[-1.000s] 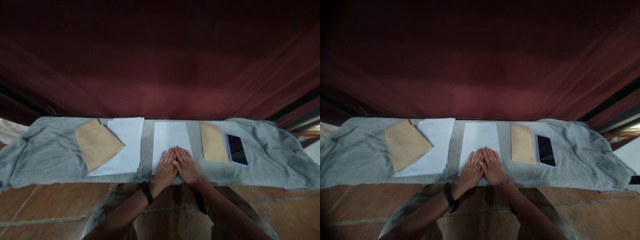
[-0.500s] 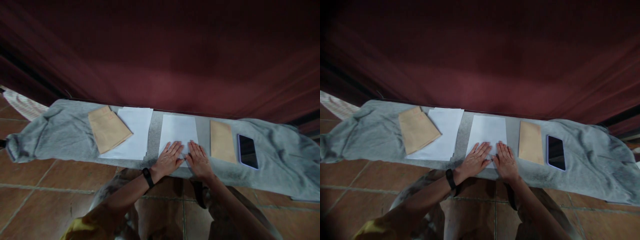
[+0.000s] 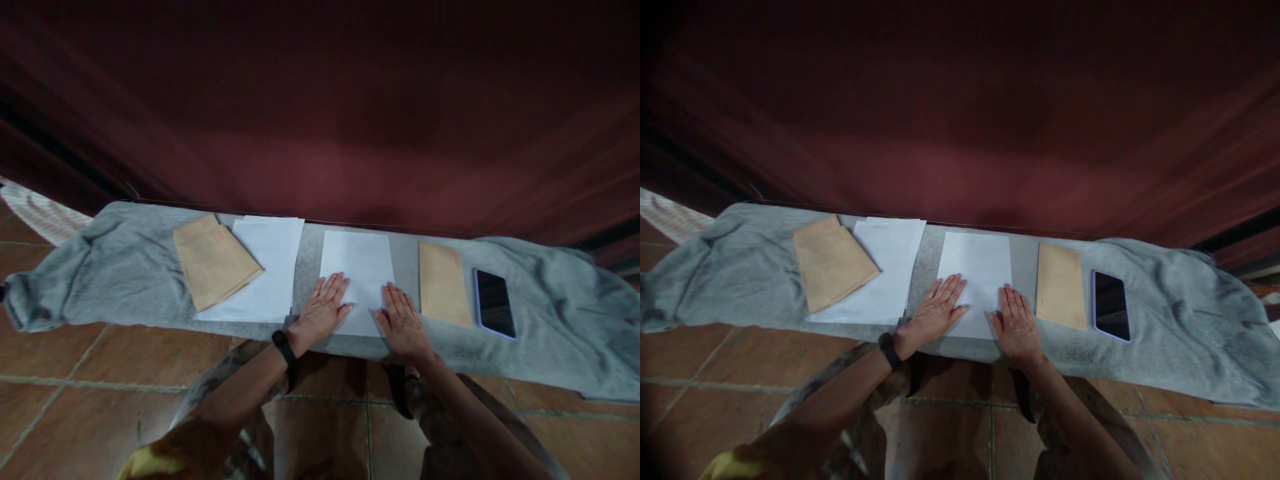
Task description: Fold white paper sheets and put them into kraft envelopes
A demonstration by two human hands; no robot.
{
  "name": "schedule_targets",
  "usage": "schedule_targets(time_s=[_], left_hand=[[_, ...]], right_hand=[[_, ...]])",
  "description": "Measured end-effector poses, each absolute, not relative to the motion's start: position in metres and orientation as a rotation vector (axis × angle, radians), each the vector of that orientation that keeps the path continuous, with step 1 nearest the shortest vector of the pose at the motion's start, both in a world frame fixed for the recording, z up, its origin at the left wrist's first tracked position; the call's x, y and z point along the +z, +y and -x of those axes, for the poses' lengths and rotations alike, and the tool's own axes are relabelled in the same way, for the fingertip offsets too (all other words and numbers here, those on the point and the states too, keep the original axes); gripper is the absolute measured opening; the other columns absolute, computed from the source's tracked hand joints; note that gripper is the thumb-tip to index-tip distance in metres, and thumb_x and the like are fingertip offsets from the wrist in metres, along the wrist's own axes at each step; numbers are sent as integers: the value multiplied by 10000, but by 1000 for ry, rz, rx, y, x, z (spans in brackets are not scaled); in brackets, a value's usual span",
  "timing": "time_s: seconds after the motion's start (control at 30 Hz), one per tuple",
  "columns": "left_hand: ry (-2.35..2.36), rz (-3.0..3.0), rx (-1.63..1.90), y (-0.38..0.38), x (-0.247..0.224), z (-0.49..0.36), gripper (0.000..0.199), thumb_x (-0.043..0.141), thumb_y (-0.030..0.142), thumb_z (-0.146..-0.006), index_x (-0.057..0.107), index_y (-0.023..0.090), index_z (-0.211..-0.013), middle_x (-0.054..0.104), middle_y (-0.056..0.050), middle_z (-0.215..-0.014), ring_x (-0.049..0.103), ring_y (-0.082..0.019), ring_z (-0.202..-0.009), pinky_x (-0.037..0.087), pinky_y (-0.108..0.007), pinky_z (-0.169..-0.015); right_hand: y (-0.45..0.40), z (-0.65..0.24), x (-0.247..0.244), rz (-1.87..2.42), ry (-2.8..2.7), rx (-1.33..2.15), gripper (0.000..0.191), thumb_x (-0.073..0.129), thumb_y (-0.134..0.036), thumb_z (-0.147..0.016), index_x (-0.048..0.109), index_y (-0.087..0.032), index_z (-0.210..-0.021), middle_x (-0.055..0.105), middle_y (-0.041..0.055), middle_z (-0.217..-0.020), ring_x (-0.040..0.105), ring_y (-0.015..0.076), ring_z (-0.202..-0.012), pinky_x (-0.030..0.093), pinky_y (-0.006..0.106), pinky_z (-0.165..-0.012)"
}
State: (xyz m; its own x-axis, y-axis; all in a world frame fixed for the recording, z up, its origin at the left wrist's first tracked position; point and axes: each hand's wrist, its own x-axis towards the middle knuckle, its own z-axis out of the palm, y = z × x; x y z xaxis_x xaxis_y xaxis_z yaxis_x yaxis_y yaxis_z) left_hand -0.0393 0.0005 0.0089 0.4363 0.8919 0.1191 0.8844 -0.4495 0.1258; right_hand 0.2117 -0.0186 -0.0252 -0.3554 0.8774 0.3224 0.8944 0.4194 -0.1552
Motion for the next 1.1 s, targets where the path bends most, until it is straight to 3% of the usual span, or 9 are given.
schedule_targets(time_s=[0.2, 0.33, 0.43, 0.53, 0.77, 0.93, 1.1], left_hand=[[1822, -2530, 284, 10, 7, 49, 636, 313, 466, -1044, 315, 124, -1581, 337, -149, -1637, 275, -257, -1540, 225, -492, -1264], [2009, -2417, 322, 13, 5, 48, 651, 298, 433, -1040, 341, 35, -1553, 342, -206, -1621, 291, -301, -1530, 234, -511, -1258], [2031, -2401, 364, 16, 6, 41, 636, 295, 405, -1040, 349, 25, -1547, 336, -210, -1624, 276, -309, -1535, 225, -513, -1263], [1878, -2466, 365, 19, 10, 25, 596, 276, 370, -1046, 334, 86, -1567, 336, -148, -1641, 244, -264, -1549, 238, -485, -1267], [1645, -2556, 269, 30, 6, -4, 578, 279, 222, -1001, 352, 90, -1560, 335, -128, -1646, 235, -256, -1552, 242, -510, -1263], [1735, -2518, 253, 51, 2, -5, 592, 284, 201, -977, 371, 95, -1553, 341, -129, -1644, 259, -256, -1544, 230, -507, -1263], [1819, -2460, 232, 73, 2, -7, 593, 280, 225, -985, 376, 91, -1554, 326, -140, -1647, 265, -273, -1541, 235, -505, -1258]], right_hand=[[-21, -212, -29, 1552, -2273, -101, 725, 389, -467, -1055, 159, -81, -1624, 328, 228, -1629, 344, 350, -1492, 347, 544, -1186], [-21, -210, -32, 1616, -2217, -146, 728, 385, -462, -1056, 173, -46, -1614, 344, 258, -1612, 349, 374, -1484, 337, 568, -1183], [-15, -205, -27, 1657, -2205, -115, 691, 360, -434, -1066, 171, -69, -1621, 350, 232, -1617, 353, 359, -1487, 322, 571, -1191], [-6, -193, -17, 1639, -2257, -25, 628, 321, -387, -1075, 197, -113, -1626, 348, 175, -1631, 335, 308, -1505, 295, 535, -1220], [16, -157, -6, 1575, -2333, 131, 547, 262, -360, -1085, 362, -143, -1577, 372, 101, -1627, 312, 228, -1522, 252, 465, -1259], [36, -147, -7, 1643, -2290, 131, 529, 256, -350, -1086, 445, -141, -1534, 392, 105, -1611, 354, 248, -1503, 253, 486, -1250], [57, -139, -5, 1713, -2239, 164, 537, 227, -361, -1095, 434, -138, -1537, 404, 87, -1608, 357, 252, -1500, 237, 482, -1250]])
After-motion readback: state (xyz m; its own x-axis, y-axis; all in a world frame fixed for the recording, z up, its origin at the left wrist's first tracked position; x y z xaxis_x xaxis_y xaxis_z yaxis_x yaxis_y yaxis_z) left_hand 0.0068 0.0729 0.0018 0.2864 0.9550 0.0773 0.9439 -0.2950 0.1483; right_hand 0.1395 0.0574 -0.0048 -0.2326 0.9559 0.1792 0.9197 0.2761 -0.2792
